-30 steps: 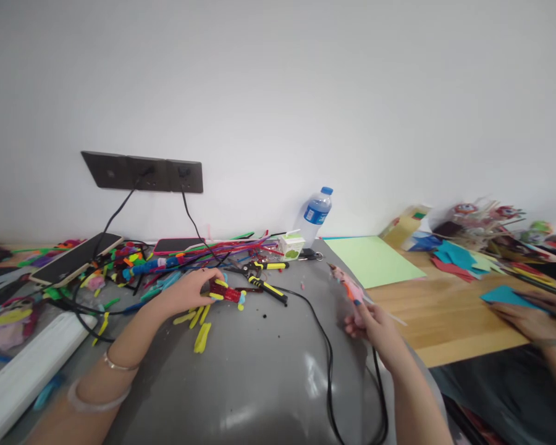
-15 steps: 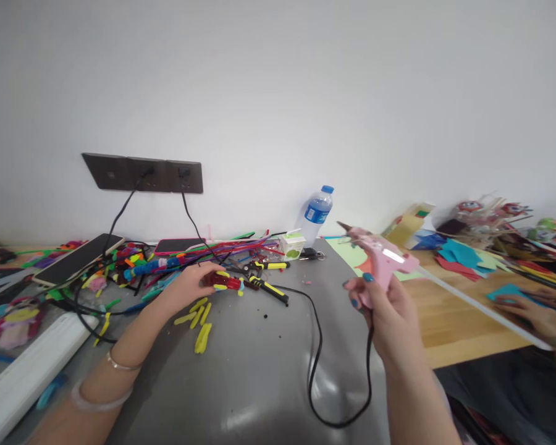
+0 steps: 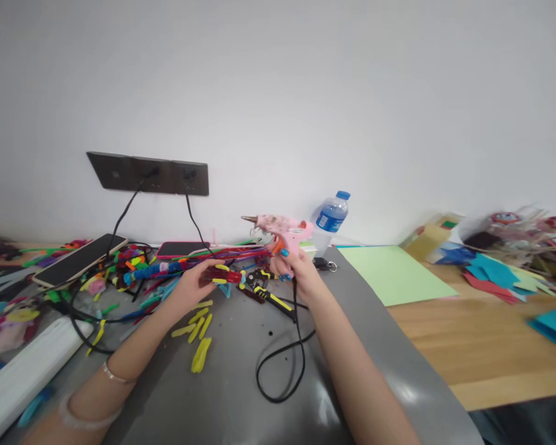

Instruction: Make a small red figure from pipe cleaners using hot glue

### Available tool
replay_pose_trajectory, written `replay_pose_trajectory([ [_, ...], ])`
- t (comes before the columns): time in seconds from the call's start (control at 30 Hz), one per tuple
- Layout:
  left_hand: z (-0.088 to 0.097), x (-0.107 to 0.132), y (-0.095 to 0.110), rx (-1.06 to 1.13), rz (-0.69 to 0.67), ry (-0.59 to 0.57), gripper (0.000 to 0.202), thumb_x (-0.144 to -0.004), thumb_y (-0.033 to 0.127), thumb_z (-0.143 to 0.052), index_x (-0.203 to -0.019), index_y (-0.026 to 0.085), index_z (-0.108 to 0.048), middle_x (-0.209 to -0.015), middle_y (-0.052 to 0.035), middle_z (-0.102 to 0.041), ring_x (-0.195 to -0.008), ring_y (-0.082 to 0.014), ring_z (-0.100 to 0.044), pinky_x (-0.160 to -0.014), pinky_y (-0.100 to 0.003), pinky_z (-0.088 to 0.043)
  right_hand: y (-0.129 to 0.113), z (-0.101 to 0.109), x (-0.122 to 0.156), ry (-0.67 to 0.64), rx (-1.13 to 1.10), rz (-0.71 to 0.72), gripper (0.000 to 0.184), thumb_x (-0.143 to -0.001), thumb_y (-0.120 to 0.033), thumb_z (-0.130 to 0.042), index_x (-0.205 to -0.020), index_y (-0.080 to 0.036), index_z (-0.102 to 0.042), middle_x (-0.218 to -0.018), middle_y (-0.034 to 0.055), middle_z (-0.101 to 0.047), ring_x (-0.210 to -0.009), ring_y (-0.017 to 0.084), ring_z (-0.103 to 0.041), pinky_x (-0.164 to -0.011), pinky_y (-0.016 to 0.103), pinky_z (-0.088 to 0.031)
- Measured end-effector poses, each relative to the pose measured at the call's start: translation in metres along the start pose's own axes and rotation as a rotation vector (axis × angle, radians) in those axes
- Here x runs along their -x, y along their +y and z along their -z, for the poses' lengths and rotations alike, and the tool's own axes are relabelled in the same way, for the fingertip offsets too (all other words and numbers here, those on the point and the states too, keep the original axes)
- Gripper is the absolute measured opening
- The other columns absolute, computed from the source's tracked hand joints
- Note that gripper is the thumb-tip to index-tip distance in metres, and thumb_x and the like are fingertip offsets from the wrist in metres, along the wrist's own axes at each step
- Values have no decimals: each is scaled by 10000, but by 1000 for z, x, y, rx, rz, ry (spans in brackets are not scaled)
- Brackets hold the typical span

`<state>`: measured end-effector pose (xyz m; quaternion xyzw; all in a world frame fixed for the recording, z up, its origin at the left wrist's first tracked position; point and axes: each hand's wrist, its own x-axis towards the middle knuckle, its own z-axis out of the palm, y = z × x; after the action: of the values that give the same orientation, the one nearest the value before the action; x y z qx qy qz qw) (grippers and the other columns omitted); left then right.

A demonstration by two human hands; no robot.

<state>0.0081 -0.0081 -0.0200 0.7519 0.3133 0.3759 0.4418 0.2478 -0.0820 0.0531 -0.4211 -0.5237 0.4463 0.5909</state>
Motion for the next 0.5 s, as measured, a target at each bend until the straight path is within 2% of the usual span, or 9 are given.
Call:
replay_pose_trajectory([
  [0.13,0,-4,-1,118,24,122,388,-780,197,-604,-1165,158,-583,-1173,-115,-688,-1043,-239,-684,-946,-408,-537,31,15,-12,-45,6,-27,368,-795,-588,-601,-722,-231,-549,-448,-82,-323,-447,115,-287,-519,283,-261],
  [0.23,1,-6,-3,164,8,208,383,-771,227,-636,-1146,168,-584,-1189,-112,-677,-1054,-243,-680,-955,-413,-534,44,22,-6,-13,38,-20,375,-854,-580,-542,-779,-214,-572,-450,-83,-336,-444,110,-262,-510,277,-235],
  [0.33,3,-7,-1,203,-2,254,387,-761,223,-644,-1140,173,-581,-1189,-109,-676,-1044,-236,-684,-947,-404,-540,44,18,2,5,178,-14,438,-867,-619,-520,-827,-189,-593,-440,-82,-358,-437,104,-262,-499,272,-218],
  [0.5,5,-5,5,222,-17,326,374,-765,231,-660,-1125,185,-573,-1134,-93,-698,-1058,-229,-678,-909,-364,-559,40,0,10,-10,338,-40,526,-829,-692,-526,-766,-172,-586,-456,-65,-389,-434,95,-296,-474,259,-247],
])
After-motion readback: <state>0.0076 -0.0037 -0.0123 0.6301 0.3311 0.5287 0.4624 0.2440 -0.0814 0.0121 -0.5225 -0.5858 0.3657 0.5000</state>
